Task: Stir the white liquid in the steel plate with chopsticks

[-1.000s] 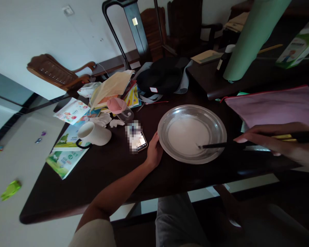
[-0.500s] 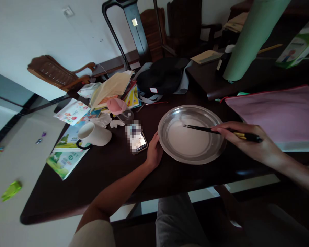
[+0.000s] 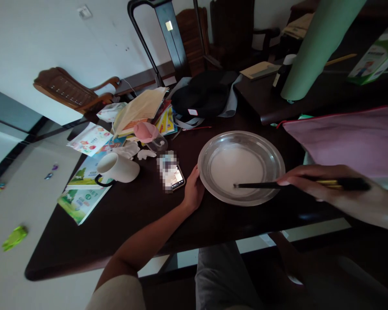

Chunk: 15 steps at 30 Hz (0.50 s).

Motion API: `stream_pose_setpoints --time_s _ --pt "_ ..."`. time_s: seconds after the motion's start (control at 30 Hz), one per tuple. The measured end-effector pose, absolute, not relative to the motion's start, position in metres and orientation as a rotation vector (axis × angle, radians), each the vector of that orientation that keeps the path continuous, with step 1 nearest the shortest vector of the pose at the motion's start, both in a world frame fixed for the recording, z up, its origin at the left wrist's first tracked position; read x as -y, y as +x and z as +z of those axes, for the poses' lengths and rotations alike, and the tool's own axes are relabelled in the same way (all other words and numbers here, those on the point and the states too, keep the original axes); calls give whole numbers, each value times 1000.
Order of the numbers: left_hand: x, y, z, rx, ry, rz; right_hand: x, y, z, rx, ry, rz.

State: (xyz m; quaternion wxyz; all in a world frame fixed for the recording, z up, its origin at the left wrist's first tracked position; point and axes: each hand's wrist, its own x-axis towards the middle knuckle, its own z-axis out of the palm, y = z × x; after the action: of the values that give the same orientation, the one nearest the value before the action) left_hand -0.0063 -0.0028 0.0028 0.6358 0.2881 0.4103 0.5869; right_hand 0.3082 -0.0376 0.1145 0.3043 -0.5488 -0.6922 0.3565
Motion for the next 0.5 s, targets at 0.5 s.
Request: stream_pose_setpoints --time_s 0.5 --pt "2 -8 0 -933 658 1330 20 313 109 1810 -1464 634"
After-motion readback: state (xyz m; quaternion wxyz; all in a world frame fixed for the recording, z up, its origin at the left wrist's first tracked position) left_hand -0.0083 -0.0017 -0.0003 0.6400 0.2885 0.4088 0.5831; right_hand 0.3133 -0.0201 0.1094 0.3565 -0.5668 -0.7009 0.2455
